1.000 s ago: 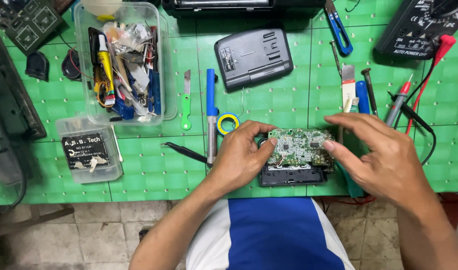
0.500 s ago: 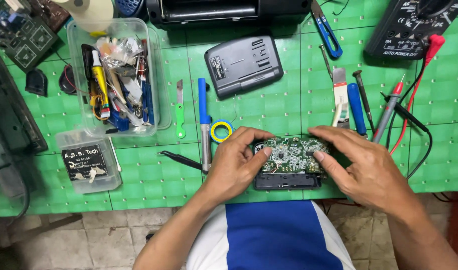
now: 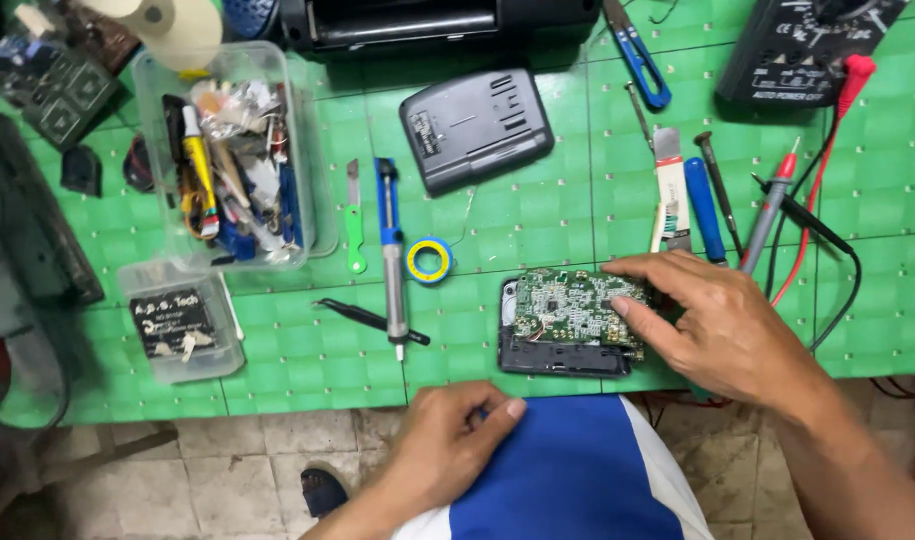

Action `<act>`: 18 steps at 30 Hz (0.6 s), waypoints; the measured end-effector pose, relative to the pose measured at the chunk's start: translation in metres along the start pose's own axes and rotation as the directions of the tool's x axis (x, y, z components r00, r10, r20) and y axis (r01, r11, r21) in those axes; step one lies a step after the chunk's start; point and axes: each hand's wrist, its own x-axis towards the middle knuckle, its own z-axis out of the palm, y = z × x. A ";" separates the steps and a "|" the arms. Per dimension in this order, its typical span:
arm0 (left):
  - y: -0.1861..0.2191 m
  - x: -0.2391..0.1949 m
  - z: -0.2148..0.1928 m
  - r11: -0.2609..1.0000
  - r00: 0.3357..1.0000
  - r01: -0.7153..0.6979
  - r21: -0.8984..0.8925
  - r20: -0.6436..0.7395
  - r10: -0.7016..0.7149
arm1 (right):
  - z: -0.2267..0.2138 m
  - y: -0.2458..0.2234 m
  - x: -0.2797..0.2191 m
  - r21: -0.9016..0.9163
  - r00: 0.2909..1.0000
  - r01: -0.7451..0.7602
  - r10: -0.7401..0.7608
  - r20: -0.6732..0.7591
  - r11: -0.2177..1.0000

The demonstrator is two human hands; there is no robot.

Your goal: Repairing a circuit board by soldering components and cleaning it with a toothbrush

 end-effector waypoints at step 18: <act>0.013 0.028 0.011 0.940 0.876 -0.310 -0.140 -0.427 0.225 | 0.033 -0.012 -0.033 0.126 0.941 -0.326 0.335 -0.056 0.937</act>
